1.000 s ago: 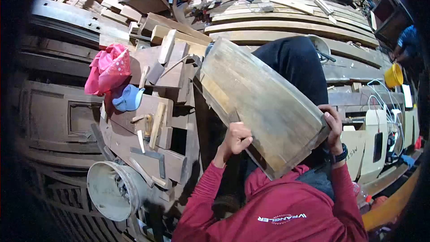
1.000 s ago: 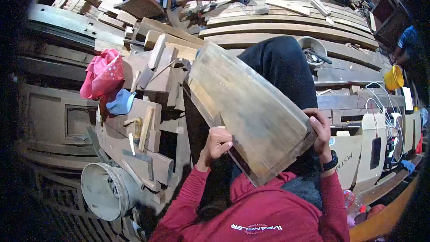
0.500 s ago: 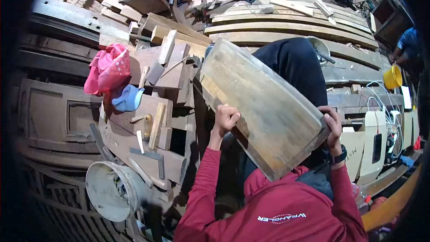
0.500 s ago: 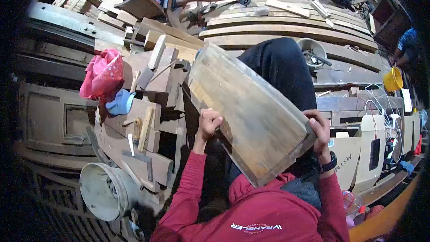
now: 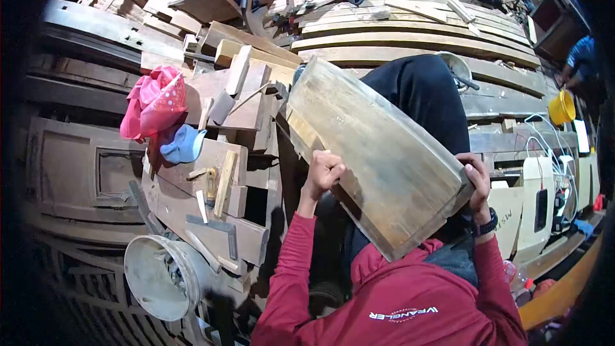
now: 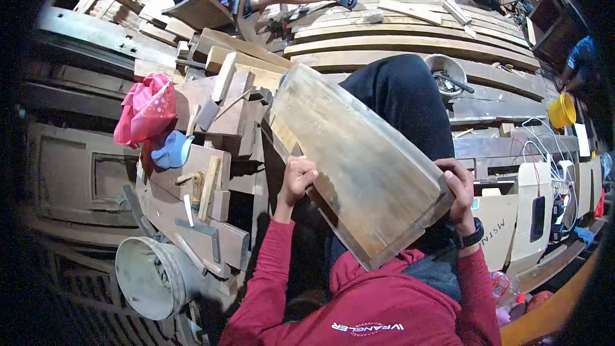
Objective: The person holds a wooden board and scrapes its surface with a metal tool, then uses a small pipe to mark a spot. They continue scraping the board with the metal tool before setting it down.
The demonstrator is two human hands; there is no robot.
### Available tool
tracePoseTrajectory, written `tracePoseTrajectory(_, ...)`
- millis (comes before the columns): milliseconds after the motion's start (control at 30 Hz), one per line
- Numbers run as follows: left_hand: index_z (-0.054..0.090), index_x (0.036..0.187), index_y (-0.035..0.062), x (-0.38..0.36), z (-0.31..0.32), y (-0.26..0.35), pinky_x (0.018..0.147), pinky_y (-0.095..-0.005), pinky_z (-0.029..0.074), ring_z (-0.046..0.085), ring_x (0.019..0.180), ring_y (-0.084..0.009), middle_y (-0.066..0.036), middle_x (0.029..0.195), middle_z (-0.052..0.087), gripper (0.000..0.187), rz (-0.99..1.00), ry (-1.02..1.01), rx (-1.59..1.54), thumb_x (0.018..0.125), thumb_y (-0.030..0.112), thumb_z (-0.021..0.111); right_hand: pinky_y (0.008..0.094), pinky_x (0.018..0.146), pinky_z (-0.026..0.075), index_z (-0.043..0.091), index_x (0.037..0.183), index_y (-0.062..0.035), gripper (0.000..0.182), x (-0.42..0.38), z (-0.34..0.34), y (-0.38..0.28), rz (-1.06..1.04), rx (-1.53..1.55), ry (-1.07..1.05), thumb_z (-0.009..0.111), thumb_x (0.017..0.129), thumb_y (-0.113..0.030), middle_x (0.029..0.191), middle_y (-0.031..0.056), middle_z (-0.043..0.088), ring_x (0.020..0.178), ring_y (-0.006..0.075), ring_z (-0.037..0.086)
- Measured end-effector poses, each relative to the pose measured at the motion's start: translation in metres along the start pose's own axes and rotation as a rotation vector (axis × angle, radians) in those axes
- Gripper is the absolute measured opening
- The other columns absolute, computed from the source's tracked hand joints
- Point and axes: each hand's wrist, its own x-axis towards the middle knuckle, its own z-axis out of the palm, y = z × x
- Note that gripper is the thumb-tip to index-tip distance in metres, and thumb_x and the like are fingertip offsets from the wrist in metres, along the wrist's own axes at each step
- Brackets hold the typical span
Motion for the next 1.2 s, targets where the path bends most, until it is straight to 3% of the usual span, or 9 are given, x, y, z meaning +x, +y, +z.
tracePoseTrajectory(133, 0.046, 0.054, 0.0014, 0.001, -0.016, -0.032, 0.050, -0.0373, 0.033, 0.045, 0.046, -0.0270, -0.012, 0.050, 0.044, 0.040, -0.175, 0.087, -0.012, 0.083, 0.026, 0.059, 0.0287, 0.085, 0.046, 0.068, 0.103, 0.0064, 0.044, 0.002, 0.000, 0.007, -0.008, 0.025, 0.020, 0.052, 0.087, -0.032, 0.097, 0.0129, 0.071, 0.090, 0.0179, 0.063)
tracePoseTrajectory(233, 0.047, 0.054, 0.0029, 0.006, -0.009, 0.006, 0.053, -0.0385, 0.033, 0.043, 0.046, -0.0282, -0.012, 0.050, 0.041, 0.040, -0.006, -0.049, -0.095, 0.083, 0.027, 0.059, 0.0288, 0.086, 0.045, 0.068, 0.103, 0.0058, 0.046, 0.000, 0.000, 0.003, 0.002, 0.006, 0.019, 0.053, 0.086, -0.034, 0.095, 0.0124, 0.071, 0.091, 0.0179, 0.062)
tracePoseTrajectory(467, 0.045, 0.057, -0.0004, -0.002, -0.023, -0.043, 0.048, -0.0393, 0.033, 0.047, 0.045, -0.0286, -0.016, 0.053, 0.045, 0.042, -0.129, -0.022, 0.064, 0.082, 0.028, 0.062, 0.0288, 0.090, 0.043, 0.067, 0.105, 0.0055, 0.045, 0.002, -0.003, 0.010, 0.019, 0.036, 0.000, 0.052, 0.087, -0.033, 0.100, 0.0107, 0.068, 0.096, 0.0179, 0.060)
tracePoseTrajectory(533, 0.044, 0.057, 0.0002, 0.011, -0.011, -0.002, 0.050, -0.0396, 0.033, 0.046, 0.046, -0.0294, -0.015, 0.053, 0.043, 0.040, 0.005, -0.047, -0.101, 0.081, 0.026, 0.062, 0.0286, 0.088, 0.044, 0.067, 0.106, 0.0068, 0.044, 0.000, -0.003, 0.014, -0.016, 0.033, 0.024, 0.054, 0.087, -0.031, 0.098, 0.0111, 0.070, 0.094, 0.0177, 0.061)
tracePoseTrajectory(600, 0.043, 0.056, 0.0018, 0.012, 0.002, 0.013, 0.053, -0.0410, 0.034, 0.044, 0.049, -0.0314, -0.014, 0.052, 0.040, 0.038, 0.035, -0.118, 0.018, 0.082, 0.023, 0.060, 0.0272, 0.086, 0.045, 0.067, 0.106, 0.0068, 0.042, -0.002, 0.000, 0.006, 0.023, 0.073, 0.012, 0.053, 0.088, -0.028, 0.097, 0.0107, 0.070, 0.093, 0.0160, 0.061)
tracePoseTrajectory(767, 0.043, 0.056, 0.0026, 0.016, -0.006, 0.022, 0.053, -0.0421, 0.034, 0.045, 0.049, -0.0322, -0.014, 0.052, 0.042, 0.039, -0.054, -0.058, -0.127, 0.082, 0.026, 0.059, 0.0274, 0.086, 0.046, 0.068, 0.105, 0.0068, 0.042, 0.000, -0.001, 0.000, 0.038, 0.069, -0.005, 0.052, 0.087, -0.029, 0.097, 0.0112, 0.070, 0.092, 0.0161, 0.062)
tracePoseTrajectory(1033, 0.050, 0.056, 0.0024, 0.010, 0.019, -0.021, 0.050, -0.0426, 0.037, 0.051, 0.050, -0.0354, -0.017, 0.055, 0.049, 0.034, 0.045, -0.005, 0.132, 0.080, 0.023, 0.061, 0.0288, 0.085, 0.047, 0.068, 0.102, 0.0069, 0.045, -0.001, -0.002, 0.000, 0.029, 0.025, -0.005, 0.052, 0.087, -0.032, 0.093, 0.0111, 0.072, 0.090, 0.0181, 0.064)
tracePoseTrajectory(1133, 0.049, 0.055, 0.0016, 0.017, -0.004, -0.033, 0.050, -0.0404, 0.036, 0.051, 0.045, -0.0285, -0.015, 0.051, 0.047, 0.037, -0.114, 0.077, 0.047, 0.083, 0.024, 0.058, 0.0284, 0.084, 0.047, 0.068, 0.102, 0.0069, 0.045, 0.001, -0.003, 0.010, -0.015, 0.035, 0.000, 0.053, 0.087, -0.032, 0.093, 0.0113, 0.071, 0.089, 0.0175, 0.064)
tracePoseTrajectory(1200, 0.050, 0.054, 0.0030, 0.014, -0.005, -0.032, 0.053, -0.0376, 0.037, 0.051, 0.047, -0.0259, -0.013, 0.051, 0.047, 0.039, -0.043, 0.026, -0.051, 0.085, 0.025, 0.058, 0.0280, 0.083, 0.047, 0.068, 0.102, 0.0068, 0.045, 0.003, -0.002, 0.014, -0.021, 0.059, 0.028, 0.053, 0.086, -0.032, 0.092, 0.0112, 0.071, 0.088, 0.0169, 0.064)
